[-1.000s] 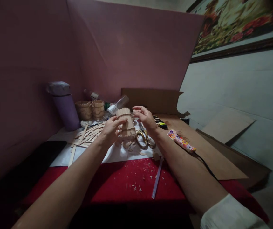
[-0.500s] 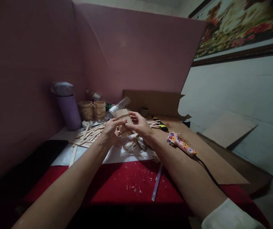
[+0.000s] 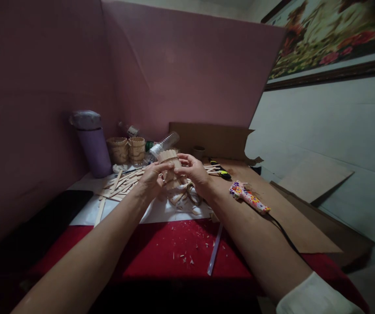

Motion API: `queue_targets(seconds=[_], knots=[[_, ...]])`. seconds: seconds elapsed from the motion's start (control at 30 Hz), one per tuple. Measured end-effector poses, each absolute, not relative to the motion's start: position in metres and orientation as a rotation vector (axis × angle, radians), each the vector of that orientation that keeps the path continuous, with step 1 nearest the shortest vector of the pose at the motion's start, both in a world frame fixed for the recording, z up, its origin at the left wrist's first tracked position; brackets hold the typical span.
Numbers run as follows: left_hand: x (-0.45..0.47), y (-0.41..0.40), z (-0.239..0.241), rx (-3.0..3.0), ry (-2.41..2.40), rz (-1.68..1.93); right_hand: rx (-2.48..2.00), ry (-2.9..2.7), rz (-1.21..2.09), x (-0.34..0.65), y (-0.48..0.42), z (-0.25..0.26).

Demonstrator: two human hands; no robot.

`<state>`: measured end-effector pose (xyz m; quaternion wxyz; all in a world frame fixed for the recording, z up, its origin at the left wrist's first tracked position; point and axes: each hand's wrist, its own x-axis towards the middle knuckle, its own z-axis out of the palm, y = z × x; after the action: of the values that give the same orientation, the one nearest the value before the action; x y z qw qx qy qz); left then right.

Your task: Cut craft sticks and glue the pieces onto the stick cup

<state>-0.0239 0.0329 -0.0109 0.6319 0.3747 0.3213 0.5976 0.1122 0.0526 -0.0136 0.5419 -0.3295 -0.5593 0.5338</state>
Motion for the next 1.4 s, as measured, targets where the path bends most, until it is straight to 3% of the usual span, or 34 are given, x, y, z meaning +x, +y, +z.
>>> queue_targets(seconds=[1.4], knots=[[-0.0225,0.0326,-0.0085,0.733,0.660,1.326,-0.786,-1.188,1.308,0.1088,0.0513,-0.0127]])
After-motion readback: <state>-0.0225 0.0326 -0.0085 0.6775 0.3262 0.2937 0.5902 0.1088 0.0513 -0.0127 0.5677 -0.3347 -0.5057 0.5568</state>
